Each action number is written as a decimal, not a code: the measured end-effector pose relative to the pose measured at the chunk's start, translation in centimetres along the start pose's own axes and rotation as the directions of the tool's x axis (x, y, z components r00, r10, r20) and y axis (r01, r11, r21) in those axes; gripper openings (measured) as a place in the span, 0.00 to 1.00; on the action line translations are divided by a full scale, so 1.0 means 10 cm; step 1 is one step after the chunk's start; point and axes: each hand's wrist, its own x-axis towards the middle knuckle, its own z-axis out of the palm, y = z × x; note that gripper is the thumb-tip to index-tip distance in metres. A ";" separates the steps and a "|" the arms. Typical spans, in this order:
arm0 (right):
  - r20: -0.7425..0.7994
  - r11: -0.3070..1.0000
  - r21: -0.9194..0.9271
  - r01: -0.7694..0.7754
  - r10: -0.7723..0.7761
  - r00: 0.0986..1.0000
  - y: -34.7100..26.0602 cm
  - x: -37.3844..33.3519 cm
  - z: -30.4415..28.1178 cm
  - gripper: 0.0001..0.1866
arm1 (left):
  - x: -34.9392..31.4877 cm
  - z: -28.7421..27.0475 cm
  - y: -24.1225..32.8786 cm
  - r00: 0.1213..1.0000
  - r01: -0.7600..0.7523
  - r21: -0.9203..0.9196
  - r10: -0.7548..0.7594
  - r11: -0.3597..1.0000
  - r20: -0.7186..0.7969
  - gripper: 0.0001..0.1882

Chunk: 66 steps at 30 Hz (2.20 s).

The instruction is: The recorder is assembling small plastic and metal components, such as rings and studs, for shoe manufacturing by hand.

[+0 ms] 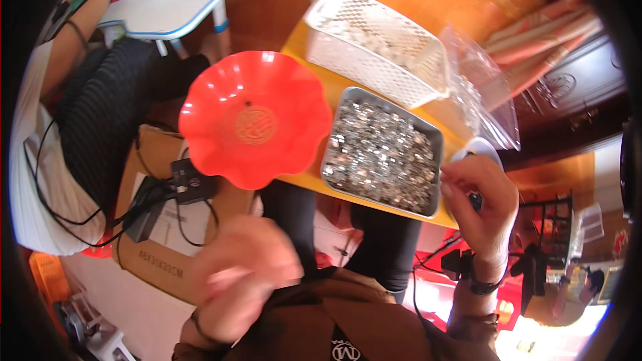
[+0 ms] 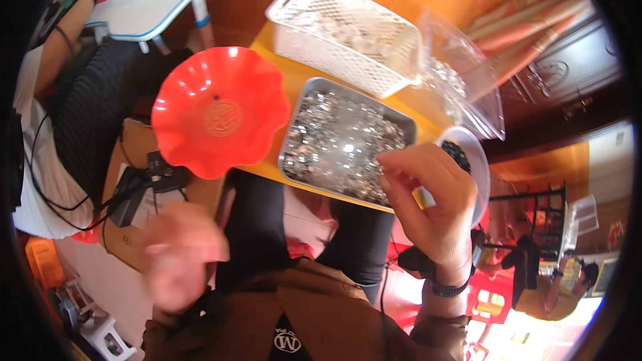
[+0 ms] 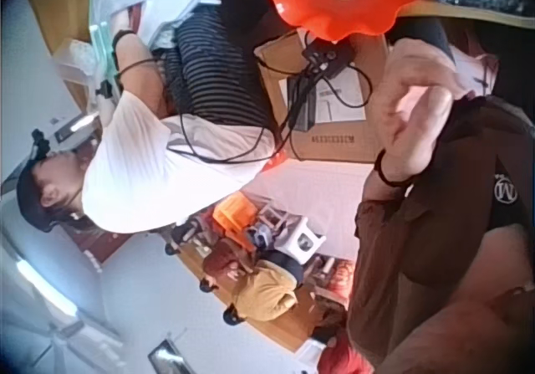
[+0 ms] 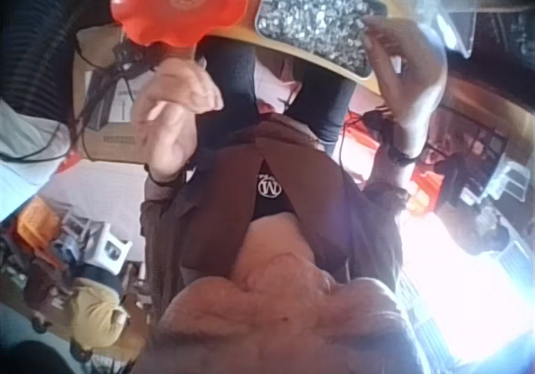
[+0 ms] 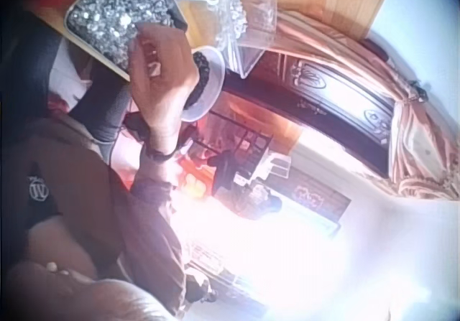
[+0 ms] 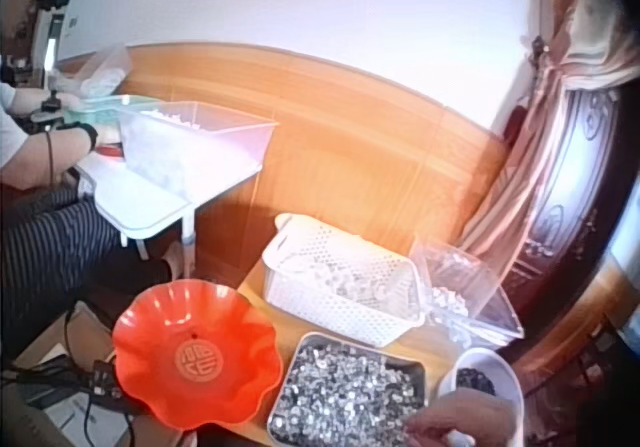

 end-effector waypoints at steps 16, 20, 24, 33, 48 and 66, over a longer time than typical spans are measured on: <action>0.478 0.900 -0.199 0.388 -0.256 0.840 0.14 1.34 2.58 0.16 | -0.08 -0.69 -1.36 0.535 0.677 0.281 -0.717 0.681 0.447 0.09; 0.534 0.819 -0.321 0.475 -0.257 0.805 0.18 1.37 2.70 0.12 | -0.09 -0.74 -1.41 0.602 0.710 0.174 -0.716 0.683 0.354 0.09; 0.551 0.793 -0.309 0.526 -0.301 0.778 0.27 1.36 2.67 0.07 | -0.05 -0.72 -1.37 0.609 0.729 0.129 -0.723 0.672 0.327 0.08; 0.451 0.783 -0.280 0.556 -0.404 0.796 0.02 1.34 1.94 0.05 | -0.09 -0.70 -1.47 0.640 0.753 0.029 -0.742 0.657 0.200 0.05; 0.242 0.900 -0.435 0.022 0.093 0.966 1.15 -0.18 0.53 0.04 | -0.14 -0.55 -1.54 0.683 0.716 0.090 -0.722 0.692 0.111 0.05; -0.051 0.685 -0.556 -0.472 0.538 0.841 1.71 -1.28 -0.69 0.08 | -0.07 -0.37 -1.59 0.675 0.731 0.127 -0.737 0.670 0.003 0.05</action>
